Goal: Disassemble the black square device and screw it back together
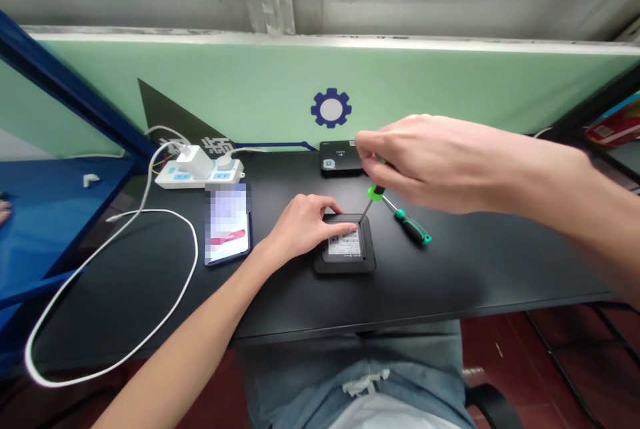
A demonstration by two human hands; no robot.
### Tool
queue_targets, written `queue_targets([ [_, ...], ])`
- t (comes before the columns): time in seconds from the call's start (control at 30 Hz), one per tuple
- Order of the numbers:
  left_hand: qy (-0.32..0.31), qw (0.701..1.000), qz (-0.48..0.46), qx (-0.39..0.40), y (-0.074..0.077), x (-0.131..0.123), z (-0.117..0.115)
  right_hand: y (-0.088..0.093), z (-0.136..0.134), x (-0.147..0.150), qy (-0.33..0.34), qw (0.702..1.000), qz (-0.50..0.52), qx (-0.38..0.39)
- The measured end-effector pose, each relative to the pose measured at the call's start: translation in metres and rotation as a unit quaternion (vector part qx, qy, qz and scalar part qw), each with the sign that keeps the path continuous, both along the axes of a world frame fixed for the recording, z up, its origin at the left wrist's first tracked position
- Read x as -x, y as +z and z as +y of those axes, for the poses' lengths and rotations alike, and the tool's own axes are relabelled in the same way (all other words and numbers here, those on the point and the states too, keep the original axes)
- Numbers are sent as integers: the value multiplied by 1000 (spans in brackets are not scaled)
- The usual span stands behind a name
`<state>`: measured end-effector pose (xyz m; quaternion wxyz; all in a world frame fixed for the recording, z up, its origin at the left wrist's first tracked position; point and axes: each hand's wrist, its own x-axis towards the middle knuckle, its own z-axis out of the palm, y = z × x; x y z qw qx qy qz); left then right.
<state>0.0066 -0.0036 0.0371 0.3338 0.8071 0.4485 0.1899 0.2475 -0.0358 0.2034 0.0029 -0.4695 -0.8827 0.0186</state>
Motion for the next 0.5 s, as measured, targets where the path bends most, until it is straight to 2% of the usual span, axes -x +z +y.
queue_targets([
  [0.13, -3, 1000, -1, 14, 0, 0, 1, 3, 2, -6, 31, 997, 30, 71],
  [0.27, 5, 1000, -3, 22, 1, 1, 2, 3, -1, -2, -17, 999, 5, 34],
  [0.33, 8, 1000, -4, 20, 1, 2, 2, 2, -4, 0, -9, 1000, -2, 17],
  [0.4, 9, 1000, -4, 20, 1, 2, 2, 1, -6, 1, 6, 999, 10, 35],
  [0.5, 6, 1000, -3, 25, 0, 2, 3, -1, -7, -3, -12, 999, 13, 33],
])
